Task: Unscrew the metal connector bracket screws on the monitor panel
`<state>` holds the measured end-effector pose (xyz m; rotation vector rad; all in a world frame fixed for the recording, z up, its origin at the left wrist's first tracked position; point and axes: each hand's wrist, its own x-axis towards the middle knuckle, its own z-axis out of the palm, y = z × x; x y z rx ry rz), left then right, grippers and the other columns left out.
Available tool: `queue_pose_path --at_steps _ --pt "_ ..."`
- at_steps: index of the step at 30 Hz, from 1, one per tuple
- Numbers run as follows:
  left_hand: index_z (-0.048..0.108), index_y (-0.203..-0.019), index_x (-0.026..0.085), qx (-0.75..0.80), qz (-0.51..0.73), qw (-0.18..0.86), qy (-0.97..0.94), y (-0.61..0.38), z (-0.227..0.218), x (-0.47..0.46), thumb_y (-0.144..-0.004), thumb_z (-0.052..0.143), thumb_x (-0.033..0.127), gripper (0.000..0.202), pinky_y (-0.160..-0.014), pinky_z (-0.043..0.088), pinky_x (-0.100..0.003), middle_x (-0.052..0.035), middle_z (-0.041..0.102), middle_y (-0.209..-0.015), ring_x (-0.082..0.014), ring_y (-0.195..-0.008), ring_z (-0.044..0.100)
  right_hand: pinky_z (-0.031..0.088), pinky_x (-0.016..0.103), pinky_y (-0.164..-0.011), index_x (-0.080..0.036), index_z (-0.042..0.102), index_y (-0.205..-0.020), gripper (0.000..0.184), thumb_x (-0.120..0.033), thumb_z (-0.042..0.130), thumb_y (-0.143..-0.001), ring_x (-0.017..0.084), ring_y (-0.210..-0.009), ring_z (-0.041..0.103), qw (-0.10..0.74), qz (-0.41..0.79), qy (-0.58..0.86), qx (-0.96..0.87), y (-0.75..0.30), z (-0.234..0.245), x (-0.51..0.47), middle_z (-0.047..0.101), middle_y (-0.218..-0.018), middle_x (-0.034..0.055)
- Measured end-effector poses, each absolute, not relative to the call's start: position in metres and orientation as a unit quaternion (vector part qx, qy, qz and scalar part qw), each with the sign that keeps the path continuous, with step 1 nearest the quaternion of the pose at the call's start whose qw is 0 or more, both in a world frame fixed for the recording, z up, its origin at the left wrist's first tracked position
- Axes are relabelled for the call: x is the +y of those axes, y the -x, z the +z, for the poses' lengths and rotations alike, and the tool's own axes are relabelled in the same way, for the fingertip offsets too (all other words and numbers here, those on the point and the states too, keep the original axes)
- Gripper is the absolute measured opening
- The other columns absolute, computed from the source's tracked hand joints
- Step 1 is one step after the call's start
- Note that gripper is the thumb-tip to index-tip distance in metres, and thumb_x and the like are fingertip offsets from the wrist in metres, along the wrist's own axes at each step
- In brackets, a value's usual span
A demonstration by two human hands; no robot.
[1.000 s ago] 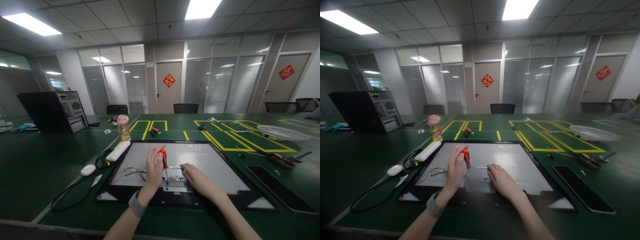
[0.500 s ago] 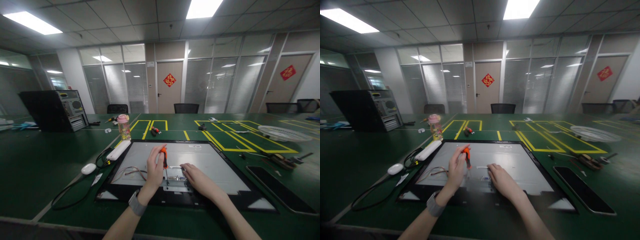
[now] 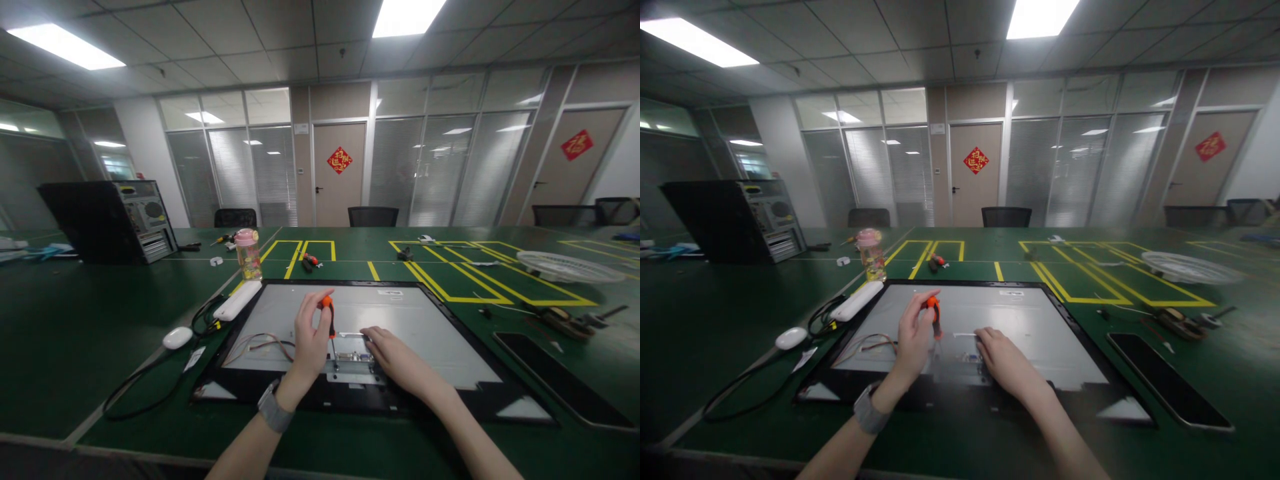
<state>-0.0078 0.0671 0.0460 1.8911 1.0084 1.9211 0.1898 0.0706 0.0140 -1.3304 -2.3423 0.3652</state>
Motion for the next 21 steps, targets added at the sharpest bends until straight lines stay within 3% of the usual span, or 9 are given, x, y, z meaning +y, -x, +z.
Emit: queue_pose_path --at_steps 5,10,15,21 --pt "0.066 -0.103 0.022 0.350 0.667 0.092 -0.651 0.0064 0.0476 0.0665 -0.083 0.060 0.020 0.021 -0.076 0.044 -0.028 -0.0009 0.055 -0.086 -0.0164 -0.079 0.054 0.042 0.038 -0.096 -0.012 0.058 -0.121 0.035 -0.025 0.035 -0.097 0.026 -0.111 0.057 0.206 0.131 0.479 -0.843 -0.1895 0.0139 0.0702 0.062 -0.118 0.0168" --pt "0.065 -0.108 0.021 0.329 0.661 0.140 -0.660 0.0089 0.0471 0.0643 -0.091 0.043 0.019 0.027 -0.081 0.045 -0.031 -0.0052 0.062 -0.097 -0.0195 -0.090 0.058 0.041 0.037 -0.097 -0.012 0.056 -0.125 0.037 -0.025 0.035 -0.098 0.026 -0.112 0.056 0.201 0.131 0.483 -0.842 -0.1891 0.0151 0.0701 0.062 -0.119 0.0166" --pt "0.066 -0.105 0.022 0.339 0.668 0.104 -0.654 0.0072 0.0487 0.0639 -0.087 0.055 0.020 0.021 -0.074 0.046 -0.028 -0.0012 0.056 -0.084 -0.0164 -0.077 0.055 0.041 0.036 -0.097 -0.016 0.058 -0.122 0.034 -0.025 0.036 -0.097 0.025 -0.111 0.057 0.208 0.134 0.479 -0.842 -0.1899 0.0127 0.0713 0.062 -0.119 0.0147" --pt "0.065 -0.107 0.021 0.338 0.662 0.117 -0.659 0.0066 0.0485 0.0652 -0.090 0.050 0.020 0.022 -0.081 0.045 -0.030 -0.0038 0.061 -0.093 -0.0179 -0.087 0.057 0.041 0.037 -0.097 -0.013 0.058 -0.122 0.036 -0.026 0.035 -0.097 0.026 -0.112 0.056 0.208 0.134 0.479 -0.842 -0.1897 0.0133 0.0709 0.062 -0.120 0.0164"
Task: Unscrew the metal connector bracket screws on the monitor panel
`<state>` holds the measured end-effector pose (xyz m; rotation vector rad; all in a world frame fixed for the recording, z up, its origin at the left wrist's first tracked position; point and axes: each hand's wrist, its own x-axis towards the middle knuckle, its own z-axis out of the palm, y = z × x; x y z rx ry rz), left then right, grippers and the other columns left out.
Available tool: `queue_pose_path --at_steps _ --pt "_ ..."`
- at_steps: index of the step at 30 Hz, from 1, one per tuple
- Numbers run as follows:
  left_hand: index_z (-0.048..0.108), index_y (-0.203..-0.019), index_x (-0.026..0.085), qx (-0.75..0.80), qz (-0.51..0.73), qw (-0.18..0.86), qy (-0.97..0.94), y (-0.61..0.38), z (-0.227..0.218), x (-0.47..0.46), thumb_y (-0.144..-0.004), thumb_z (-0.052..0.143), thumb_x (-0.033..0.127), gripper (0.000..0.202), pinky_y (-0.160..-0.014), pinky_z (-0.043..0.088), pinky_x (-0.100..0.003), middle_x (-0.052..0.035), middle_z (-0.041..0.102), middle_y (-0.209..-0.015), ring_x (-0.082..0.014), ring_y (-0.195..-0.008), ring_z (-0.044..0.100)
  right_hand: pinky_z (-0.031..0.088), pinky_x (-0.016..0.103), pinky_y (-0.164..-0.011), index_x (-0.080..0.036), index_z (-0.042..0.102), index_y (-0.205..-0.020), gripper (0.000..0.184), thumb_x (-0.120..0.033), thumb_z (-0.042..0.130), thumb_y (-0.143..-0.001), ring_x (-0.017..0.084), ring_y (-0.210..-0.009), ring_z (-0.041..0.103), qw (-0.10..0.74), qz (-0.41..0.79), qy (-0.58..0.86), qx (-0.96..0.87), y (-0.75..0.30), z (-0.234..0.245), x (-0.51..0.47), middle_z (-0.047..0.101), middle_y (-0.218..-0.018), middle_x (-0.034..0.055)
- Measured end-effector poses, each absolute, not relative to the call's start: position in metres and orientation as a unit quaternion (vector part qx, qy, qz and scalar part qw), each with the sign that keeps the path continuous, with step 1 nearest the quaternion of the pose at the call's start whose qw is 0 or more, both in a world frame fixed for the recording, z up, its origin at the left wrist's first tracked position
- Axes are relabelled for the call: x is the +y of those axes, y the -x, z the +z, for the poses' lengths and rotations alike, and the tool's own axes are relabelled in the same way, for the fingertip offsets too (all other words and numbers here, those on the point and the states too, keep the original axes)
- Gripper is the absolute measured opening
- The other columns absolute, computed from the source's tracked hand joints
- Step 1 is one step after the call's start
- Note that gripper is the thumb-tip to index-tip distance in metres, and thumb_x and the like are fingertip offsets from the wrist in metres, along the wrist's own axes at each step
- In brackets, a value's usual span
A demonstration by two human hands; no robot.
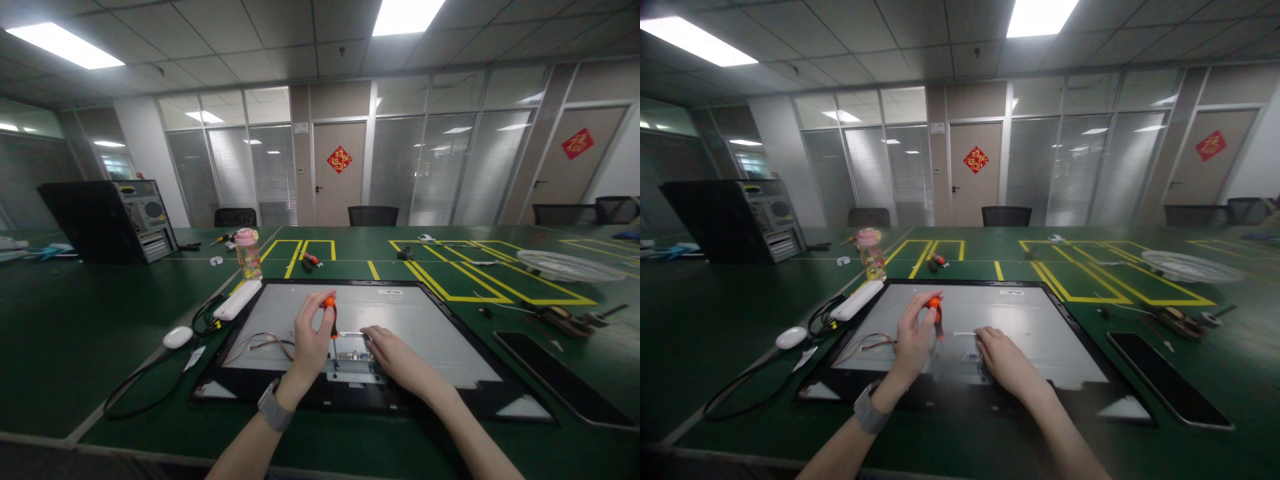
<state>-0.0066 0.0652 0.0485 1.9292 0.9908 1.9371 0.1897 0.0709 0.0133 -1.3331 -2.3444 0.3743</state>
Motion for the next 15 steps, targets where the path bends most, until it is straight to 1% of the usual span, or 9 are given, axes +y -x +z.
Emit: queue_pose_path --at_steps 4,6,9,11,15 --pt "0.064 -0.105 0.022 0.351 0.666 0.118 -0.648 0.0064 0.0458 0.0668 -0.088 0.057 0.024 0.018 -0.076 0.046 -0.028 -0.0014 0.057 -0.086 -0.0162 -0.079 0.055 0.041 0.037 -0.097 -0.012 0.057 -0.124 0.037 -0.025 0.034 -0.098 0.026 -0.112 0.056 0.203 0.131 0.481 -0.843 -0.1888 0.0148 0.0698 0.062 -0.119 0.0168" --pt "0.064 -0.103 0.022 0.351 0.666 0.114 -0.648 0.0066 0.0453 0.0668 -0.087 0.059 0.025 0.017 -0.077 0.046 -0.029 -0.0011 0.056 -0.086 -0.0164 -0.079 0.055 0.042 0.037 -0.097 -0.013 0.057 -0.124 0.036 -0.025 0.035 -0.098 0.026 -0.111 0.056 0.205 0.131 0.480 -0.843 -0.1889 0.0144 0.0702 0.062 -0.119 0.0166" --pt "0.064 -0.106 0.021 0.339 0.658 0.126 -0.660 0.0074 0.0462 0.0658 -0.090 0.051 0.022 0.020 -0.082 0.046 -0.031 -0.0040 0.059 -0.094 -0.0183 -0.088 0.056 0.042 0.037 -0.097 -0.013 0.057 -0.124 0.036 -0.025 0.035 -0.097 0.026 -0.111 0.057 0.207 0.133 0.479 -0.843 -0.1895 0.0128 0.0716 0.062 -0.118 0.0168" --pt "0.064 -0.107 0.020 0.338 0.656 0.134 -0.661 0.0076 0.0472 0.0650 -0.092 0.046 0.021 0.023 -0.082 0.045 -0.031 -0.0050 0.061 -0.096 -0.0189 -0.090 0.057 0.042 0.037 -0.096 -0.013 0.058 -0.123 0.036 -0.025 0.035 -0.097 0.026 -0.111 0.057 0.209 0.133 0.477 -0.843 -0.1897 0.0119 0.0722 0.062 -0.118 0.0167" --pt "0.065 -0.104 0.021 0.351 0.669 0.100 -0.648 0.0069 0.0481 0.0648 -0.088 0.056 0.023 0.018 -0.077 0.045 -0.029 -0.0015 0.056 -0.084 -0.0169 -0.080 0.054 0.042 0.038 -0.096 -0.013 0.058 -0.121 0.036 -0.026 0.035 -0.098 0.026 -0.109 0.057 0.214 0.132 0.472 -0.845 -0.1899 0.0117 0.0718 0.063 -0.116 0.0164"
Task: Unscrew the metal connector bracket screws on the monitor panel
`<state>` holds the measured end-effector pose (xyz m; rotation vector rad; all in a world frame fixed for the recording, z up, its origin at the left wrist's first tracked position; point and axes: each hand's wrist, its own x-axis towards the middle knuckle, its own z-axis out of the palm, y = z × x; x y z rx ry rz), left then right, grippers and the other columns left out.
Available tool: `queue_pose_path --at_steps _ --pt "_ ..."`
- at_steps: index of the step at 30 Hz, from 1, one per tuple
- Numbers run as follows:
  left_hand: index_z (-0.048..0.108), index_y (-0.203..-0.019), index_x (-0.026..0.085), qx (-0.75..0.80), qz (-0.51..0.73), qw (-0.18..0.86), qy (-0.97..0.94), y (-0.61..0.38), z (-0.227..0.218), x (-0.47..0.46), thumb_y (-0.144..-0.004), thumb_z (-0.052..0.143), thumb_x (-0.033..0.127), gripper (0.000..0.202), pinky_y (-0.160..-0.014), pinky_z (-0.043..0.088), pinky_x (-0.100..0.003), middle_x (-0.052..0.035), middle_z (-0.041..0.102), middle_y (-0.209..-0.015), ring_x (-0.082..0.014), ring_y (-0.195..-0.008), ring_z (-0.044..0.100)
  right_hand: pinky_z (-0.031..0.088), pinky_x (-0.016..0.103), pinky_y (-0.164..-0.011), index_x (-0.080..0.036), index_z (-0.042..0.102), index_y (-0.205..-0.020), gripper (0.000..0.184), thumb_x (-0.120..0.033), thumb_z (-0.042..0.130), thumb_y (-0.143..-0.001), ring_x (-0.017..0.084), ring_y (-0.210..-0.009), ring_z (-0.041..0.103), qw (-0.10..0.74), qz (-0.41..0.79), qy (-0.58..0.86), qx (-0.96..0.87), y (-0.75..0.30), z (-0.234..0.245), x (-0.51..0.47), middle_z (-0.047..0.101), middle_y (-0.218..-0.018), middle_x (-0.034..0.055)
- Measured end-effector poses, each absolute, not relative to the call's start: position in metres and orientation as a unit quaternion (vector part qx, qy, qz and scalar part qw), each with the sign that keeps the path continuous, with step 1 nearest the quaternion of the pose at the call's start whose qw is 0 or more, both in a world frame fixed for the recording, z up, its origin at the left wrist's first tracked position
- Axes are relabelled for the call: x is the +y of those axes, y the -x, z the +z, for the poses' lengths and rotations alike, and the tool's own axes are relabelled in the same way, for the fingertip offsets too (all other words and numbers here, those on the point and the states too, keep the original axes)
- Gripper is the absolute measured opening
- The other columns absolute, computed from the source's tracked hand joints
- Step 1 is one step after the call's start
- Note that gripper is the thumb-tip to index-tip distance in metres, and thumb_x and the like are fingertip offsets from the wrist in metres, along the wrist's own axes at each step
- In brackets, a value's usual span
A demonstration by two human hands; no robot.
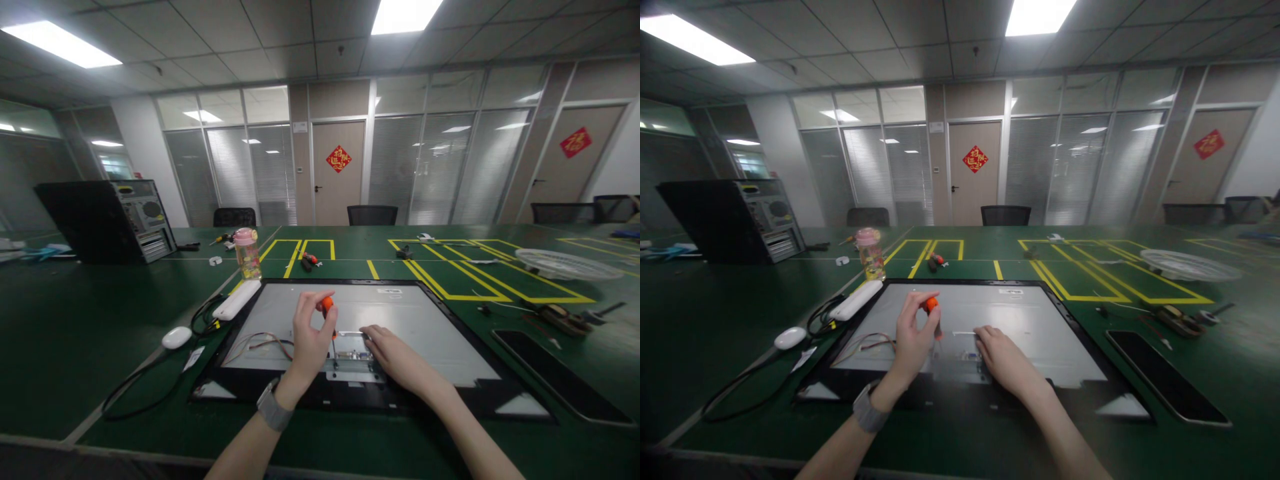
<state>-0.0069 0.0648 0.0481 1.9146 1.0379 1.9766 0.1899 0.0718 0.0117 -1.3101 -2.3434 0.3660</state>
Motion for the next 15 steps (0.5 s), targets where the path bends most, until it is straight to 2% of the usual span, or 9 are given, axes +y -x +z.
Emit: queue_pose_path --at_steps 2,6,12,15 --pt "0.066 -0.102 0.022 0.350 0.669 0.089 -0.650 0.0069 0.0479 0.0653 -0.087 0.058 0.023 0.018 -0.077 0.045 -0.029 -0.0012 0.055 -0.083 -0.0169 -0.080 0.053 0.042 0.037 -0.095 -0.014 0.058 -0.122 0.036 -0.026 0.035 -0.098 0.026 -0.108 0.057 0.215 0.133 0.473 -0.844 -0.1901 0.0123 0.0710 0.063 -0.116 0.0160" --pt "0.065 -0.107 0.021 0.334 0.661 0.124 -0.661 0.0076 0.0464 0.0661 -0.092 0.048 0.022 0.023 -0.080 0.045 -0.030 -0.0043 0.061 -0.094 -0.0184 -0.088 0.056 0.042 0.037 -0.095 -0.015 0.058 -0.122 0.036 -0.027 0.035 -0.098 0.026 -0.109 0.057 0.212 0.135 0.479 -0.841 -0.1904 0.0129 0.0707 0.063 -0.117 0.0154" --pt "0.065 -0.103 0.022 0.348 0.668 0.102 -0.650 0.0066 0.0469 0.0655 -0.087 0.058 0.023 0.018 -0.075 0.046 -0.029 -0.0006 0.055 -0.083 -0.0158 -0.076 0.055 0.042 0.037 -0.096 -0.015 0.059 -0.120 0.034 -0.026 0.036 -0.098 0.026 -0.110 0.057 0.213 0.133 0.476 -0.843 -0.1901 0.0093 0.0737 0.062 -0.118 0.0150" --pt "0.065 -0.104 0.021 0.343 0.664 0.104 -0.656 0.0066 0.0472 0.0651 -0.089 0.054 0.024 0.019 -0.079 0.046 -0.030 -0.0030 0.058 -0.089 -0.0176 -0.082 0.056 0.042 0.037 -0.097 -0.014 0.058 -0.122 0.035 -0.026 0.035 -0.098 0.026 -0.112 0.056 0.213 0.130 0.476 -0.843 -0.1901 0.0079 0.0750 0.062 -0.119 0.0156"
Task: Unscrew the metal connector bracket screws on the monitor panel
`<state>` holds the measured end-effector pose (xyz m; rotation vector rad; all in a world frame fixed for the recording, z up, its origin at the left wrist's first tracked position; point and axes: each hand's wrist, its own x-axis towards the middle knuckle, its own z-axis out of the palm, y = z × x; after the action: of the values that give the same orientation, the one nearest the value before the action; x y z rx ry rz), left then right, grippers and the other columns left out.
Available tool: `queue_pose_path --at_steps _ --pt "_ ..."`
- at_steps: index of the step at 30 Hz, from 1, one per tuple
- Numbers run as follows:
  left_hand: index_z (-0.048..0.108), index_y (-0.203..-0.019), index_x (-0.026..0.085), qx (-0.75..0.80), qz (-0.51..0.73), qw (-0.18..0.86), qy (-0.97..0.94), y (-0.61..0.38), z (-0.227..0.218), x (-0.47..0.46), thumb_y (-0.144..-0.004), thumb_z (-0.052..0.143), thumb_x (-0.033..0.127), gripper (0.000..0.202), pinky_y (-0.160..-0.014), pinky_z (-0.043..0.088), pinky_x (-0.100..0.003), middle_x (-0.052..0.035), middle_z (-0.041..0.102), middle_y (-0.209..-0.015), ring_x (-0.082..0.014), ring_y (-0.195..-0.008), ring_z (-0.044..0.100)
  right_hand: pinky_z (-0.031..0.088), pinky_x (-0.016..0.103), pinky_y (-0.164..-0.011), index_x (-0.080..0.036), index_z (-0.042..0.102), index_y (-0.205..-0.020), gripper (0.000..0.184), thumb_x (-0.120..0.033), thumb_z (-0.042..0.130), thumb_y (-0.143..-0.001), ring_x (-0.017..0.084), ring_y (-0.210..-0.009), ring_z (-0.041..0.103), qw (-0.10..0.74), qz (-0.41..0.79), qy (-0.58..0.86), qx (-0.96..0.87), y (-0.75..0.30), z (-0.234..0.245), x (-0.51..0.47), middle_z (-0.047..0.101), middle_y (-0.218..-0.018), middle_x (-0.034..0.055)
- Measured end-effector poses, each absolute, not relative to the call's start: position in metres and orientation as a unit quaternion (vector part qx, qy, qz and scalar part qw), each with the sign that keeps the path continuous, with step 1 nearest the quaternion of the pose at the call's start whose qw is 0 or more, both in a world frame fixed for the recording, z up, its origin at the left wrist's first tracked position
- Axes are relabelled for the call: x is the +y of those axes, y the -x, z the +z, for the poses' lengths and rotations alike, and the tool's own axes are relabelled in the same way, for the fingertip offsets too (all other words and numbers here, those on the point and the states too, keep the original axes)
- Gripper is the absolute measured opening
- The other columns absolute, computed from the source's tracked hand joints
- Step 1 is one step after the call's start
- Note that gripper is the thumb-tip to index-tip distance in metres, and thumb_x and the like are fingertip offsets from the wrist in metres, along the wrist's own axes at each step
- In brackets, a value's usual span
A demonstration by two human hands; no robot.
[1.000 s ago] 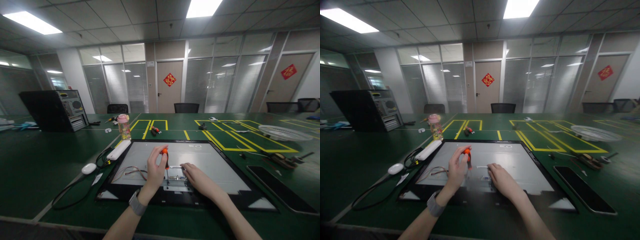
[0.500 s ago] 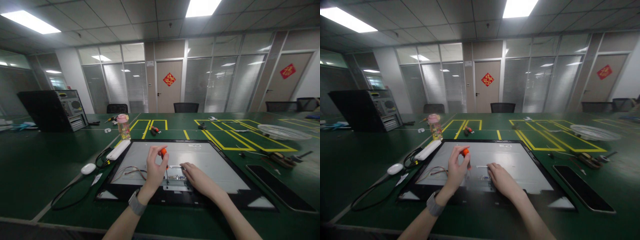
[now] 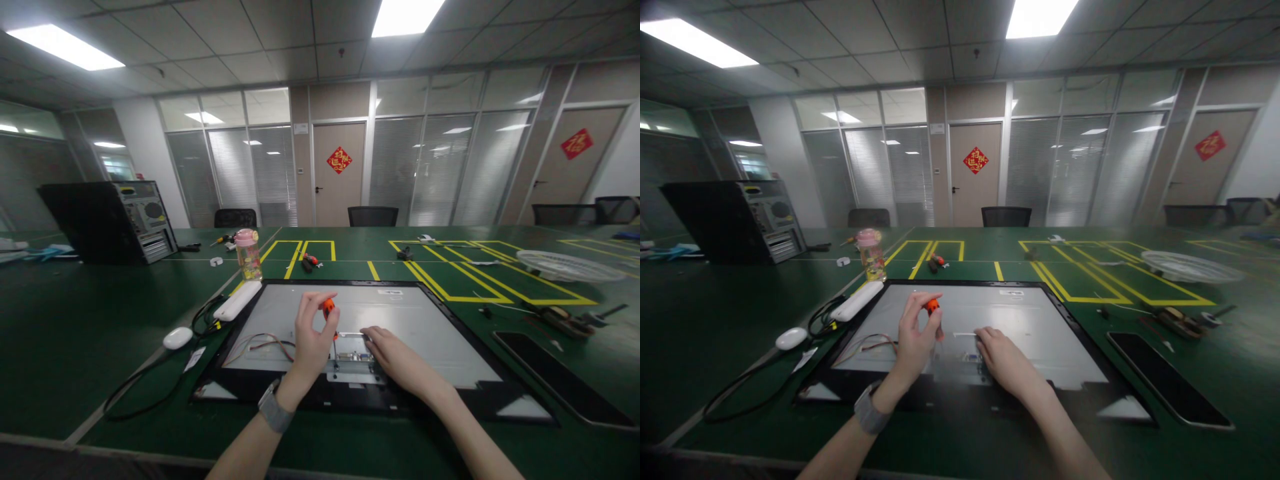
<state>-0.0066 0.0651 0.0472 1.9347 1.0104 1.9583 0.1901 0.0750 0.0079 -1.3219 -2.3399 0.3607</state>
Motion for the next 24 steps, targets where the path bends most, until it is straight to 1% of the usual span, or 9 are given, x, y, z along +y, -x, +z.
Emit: queue_pose_path --at_steps 2,3,5,7,9,14,20,24 --pt "0.064 -0.108 0.021 0.340 0.659 0.127 -0.658 0.0066 0.0468 0.0653 -0.092 0.048 0.023 0.023 -0.082 0.046 -0.031 -0.0050 0.060 -0.095 -0.0193 -0.089 0.057 0.042 0.038 -0.097 -0.014 0.057 -0.124 0.036 -0.026 0.035 -0.098 0.026 -0.113 0.056 0.209 0.130 0.477 -0.844 -0.1902 0.0078 0.0752 0.062 -0.120 0.0161" --pt "0.064 -0.109 0.021 0.341 0.659 0.137 -0.656 0.0065 0.0465 0.0654 -0.093 0.046 0.023 0.024 -0.082 0.046 -0.031 -0.0051 0.060 -0.095 -0.0194 -0.090 0.057 0.042 0.038 -0.097 -0.014 0.057 -0.125 0.037 -0.026 0.036 -0.098 0.027 -0.113 0.056 0.208 0.130 0.477 -0.844 -0.1904 0.0081 0.0751 0.062 -0.120 0.0163" --pt "0.064 -0.108 0.021 0.347 0.662 0.137 -0.650 0.0061 0.0463 0.0657 -0.092 0.049 0.024 0.022 -0.079 0.046 -0.030 -0.0032 0.059 -0.088 -0.0179 -0.083 0.057 0.041 0.038 -0.097 -0.014 0.057 -0.125 0.037 -0.026 0.035 -0.098 0.027 -0.114 0.055 0.208 0.130 0.477 -0.844 -0.1906 0.0089 0.0745 0.062 -0.121 0.0163" --pt "0.065 -0.104 0.021 0.353 0.667 0.113 -0.647 0.0058 0.0469 0.0658 -0.089 0.055 0.025 0.018 -0.076 0.045 -0.029 -0.0011 0.056 -0.083 -0.0164 -0.077 0.055 0.041 0.038 -0.098 -0.015 0.058 -0.123 0.036 -0.026 0.035 -0.098 0.026 -0.114 0.055 0.210 0.132 0.477 -0.843 -0.1908 0.0096 0.0737 0.062 -0.121 0.0159" --pt "0.065 -0.101 0.021 0.356 0.667 0.096 -0.647 0.0058 0.0477 0.0659 -0.087 0.058 0.025 0.017 -0.076 0.045 -0.028 -0.0011 0.055 -0.084 -0.0165 -0.078 0.054 0.041 0.038 -0.098 -0.015 0.058 -0.123 0.036 -0.026 0.035 -0.098 0.026 -0.113 0.056 0.212 0.133 0.476 -0.843 -0.1907 0.0103 0.0732 0.062 -0.120 0.0155" --pt "0.063 -0.113 0.021 0.348 0.657 0.147 -0.652 0.0069 0.0458 0.0668 -0.094 0.043 0.023 0.027 -0.081 0.045 -0.029 -0.0047 0.061 -0.097 -0.0184 -0.089 0.057 0.041 0.036 -0.098 -0.015 0.058 -0.121 0.035 -0.027 0.035 -0.098 0.026 -0.112 0.056 0.212 0.132 0.478 -0.842 -0.1899 0.0127 0.0718 0.062 -0.119 0.0150" --pt "0.065 -0.107 0.023 0.361 0.665 0.126 -0.641 0.0064 0.0446 0.0670 -0.089 0.055 0.026 0.020 -0.077 0.046 -0.028 -0.0013 0.054 -0.087 -0.0159 -0.077 0.055 0.041 0.037 -0.097 -0.015 0.059 -0.119 0.034 -0.027 0.035 -0.098 0.026 -0.112 0.056 0.213 0.136 0.477 -0.842 -0.1899 0.0152 0.0691 0.063 -0.118 0.0150" --pt "0.063 -0.114 0.022 0.349 0.652 0.138 -0.659 0.0070 0.0459 0.0674 -0.096 0.043 0.025 0.027 -0.082 0.045 -0.029 -0.0041 0.057 -0.095 -0.0180 -0.088 0.056 0.042 0.037 -0.097 -0.014 0.058 -0.121 0.035 -0.026 0.035 -0.098 0.026 -0.111 0.056 0.214 0.135 0.477 -0.842 -0.1898 0.0142 0.0700 0.062 -0.118 0.0160"
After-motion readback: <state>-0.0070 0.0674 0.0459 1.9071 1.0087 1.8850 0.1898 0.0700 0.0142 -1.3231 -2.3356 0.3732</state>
